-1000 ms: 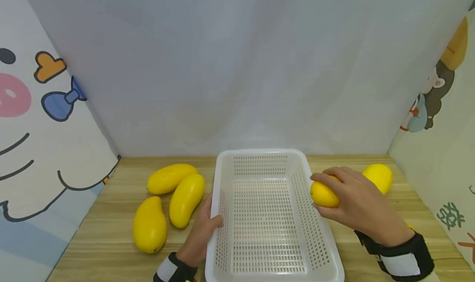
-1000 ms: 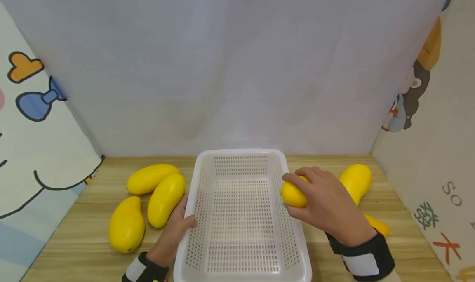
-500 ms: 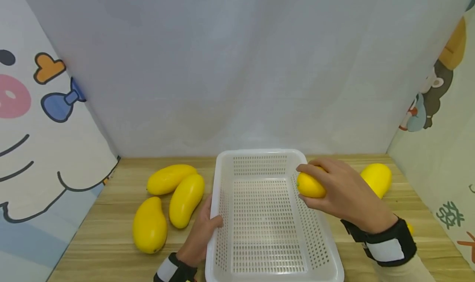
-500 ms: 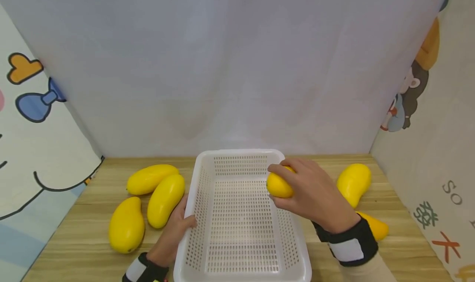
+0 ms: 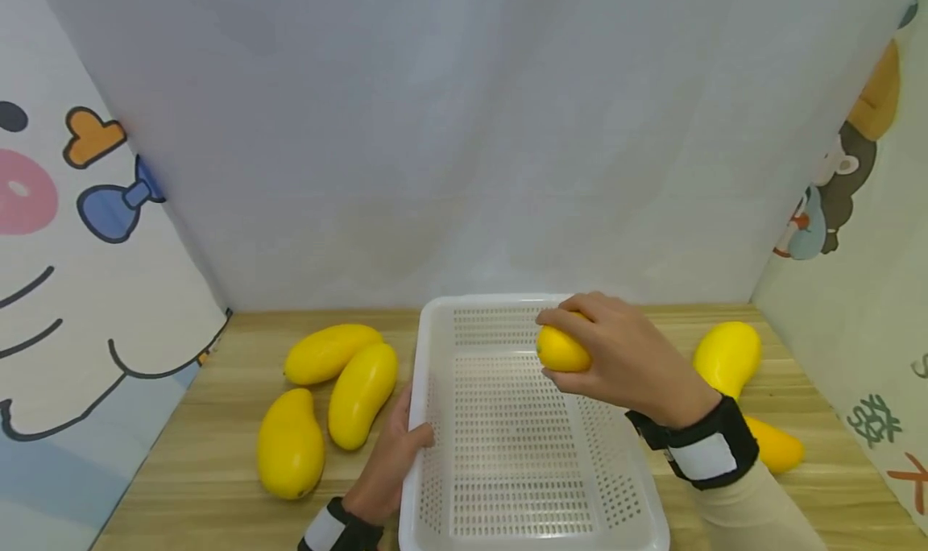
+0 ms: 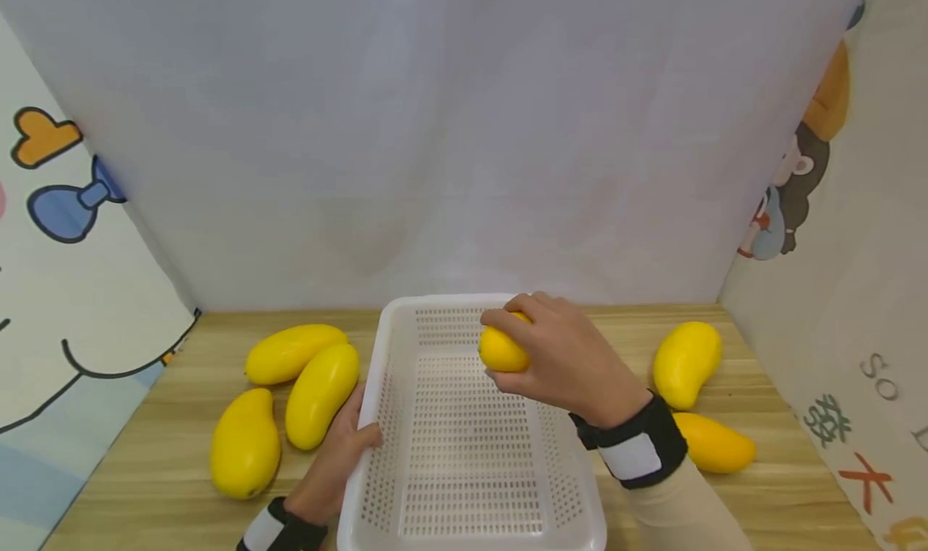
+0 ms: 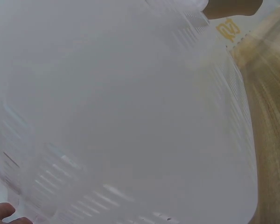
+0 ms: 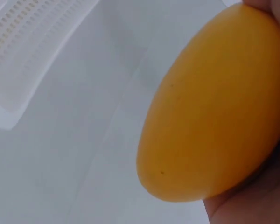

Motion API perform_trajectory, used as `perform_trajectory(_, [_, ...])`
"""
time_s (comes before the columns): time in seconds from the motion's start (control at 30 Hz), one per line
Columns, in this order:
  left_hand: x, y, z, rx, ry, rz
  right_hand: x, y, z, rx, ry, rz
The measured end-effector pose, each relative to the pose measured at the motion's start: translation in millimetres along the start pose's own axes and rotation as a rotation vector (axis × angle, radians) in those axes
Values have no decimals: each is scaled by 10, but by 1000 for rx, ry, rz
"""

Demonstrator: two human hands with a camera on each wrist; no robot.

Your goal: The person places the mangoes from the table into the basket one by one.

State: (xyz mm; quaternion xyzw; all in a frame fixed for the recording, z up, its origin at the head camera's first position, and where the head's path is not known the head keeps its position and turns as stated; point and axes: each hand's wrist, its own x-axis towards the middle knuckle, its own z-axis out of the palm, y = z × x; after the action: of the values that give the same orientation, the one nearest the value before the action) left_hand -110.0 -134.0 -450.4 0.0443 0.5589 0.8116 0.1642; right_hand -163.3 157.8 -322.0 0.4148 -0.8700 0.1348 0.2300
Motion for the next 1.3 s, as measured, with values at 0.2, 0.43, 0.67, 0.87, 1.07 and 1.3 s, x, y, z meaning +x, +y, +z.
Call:
perform_trajectory(0.2, [-32, -24, -19, -2, 7, 27, 168, -31, 96, 24, -21, -28])
perform_trajectory(0.43, [-17, -4, -15, -14, -9, 41, 320, -64, 159, 29, -28, -42])
perform_trajectory(0.67, [-5, 14, -12, -51, -20, 27, 473, -92, 279, 21, -39, -61])
perform_trajectory(0.87, [3, 23, -10, -28, -18, 25, 555, -106, 392, 16, -81, -52])
perform_trajectory(1.07, [-1, 30, -11, -43, -23, 11, 617, -97, 511, 24, -117, -47])
perform_trajectory(1.3, [-14, 27, -7, -34, -16, -1, 687, -87, 625, 33, -121, -44])
